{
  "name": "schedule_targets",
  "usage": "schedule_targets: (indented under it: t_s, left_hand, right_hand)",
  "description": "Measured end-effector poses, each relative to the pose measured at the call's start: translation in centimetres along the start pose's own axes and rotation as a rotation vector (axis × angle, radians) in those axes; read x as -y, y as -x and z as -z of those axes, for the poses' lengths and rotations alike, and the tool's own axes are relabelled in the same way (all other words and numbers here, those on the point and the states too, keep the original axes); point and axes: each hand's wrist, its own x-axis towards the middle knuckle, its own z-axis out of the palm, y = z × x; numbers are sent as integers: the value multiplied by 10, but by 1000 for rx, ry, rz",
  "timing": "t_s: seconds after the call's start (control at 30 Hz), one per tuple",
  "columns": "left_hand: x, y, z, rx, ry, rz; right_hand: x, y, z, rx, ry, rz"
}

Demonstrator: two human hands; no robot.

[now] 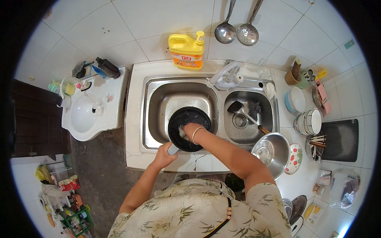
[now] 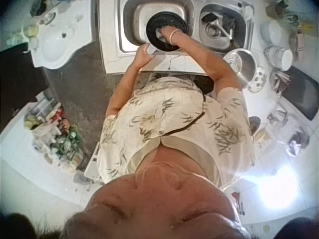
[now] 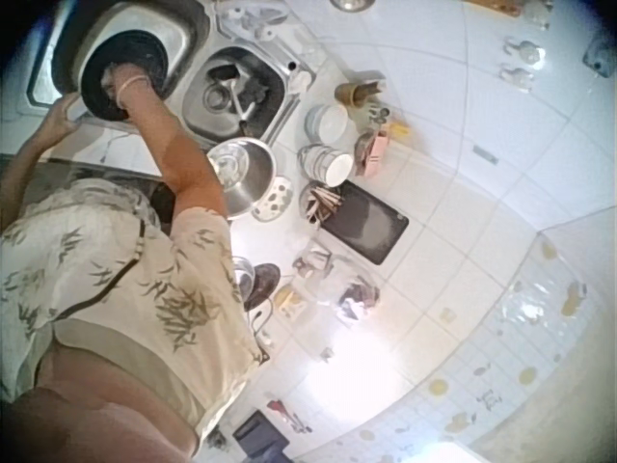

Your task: The person washes a metal bowl, a small electric pot, and a large pot in a double-basin kitchen sink. They use a sponge to scrub the items and rinse them under running water. The person also handles a ladle and a strainer, rinsing them in the sink. The electric pot is placed on the counter and plugged in.

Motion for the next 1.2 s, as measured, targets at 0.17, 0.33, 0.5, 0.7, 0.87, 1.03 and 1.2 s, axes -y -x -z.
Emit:
schedule_targets:
  t_s: [0.17,0.33,0.5,0.7,0.87,1.03,1.2]
  left_hand:
    - [2,2,0,28,8,-1]
    - [7,3,-2,21,2,10]
    - [3,2,-1,20,3,10]
    - [-3,0,0,1,37,18]
    - [-5,-1,3,15,31,38]
    - [-1,0,3,23,-2,34]
    - [-4,1,4,24,17,40]
  right_hand:
    - [-14,1,8,-312,52,-66]
    - [-16,5,0,-412,254,56]
    - [-18,9,-4,-144,223,12]
    - [-3,17,2,23,172,50]
    - [6,15,3,17,159,43]
    - [1,9,9,-25,181,-43]
    - [-1,6,5,-81,187,-69]
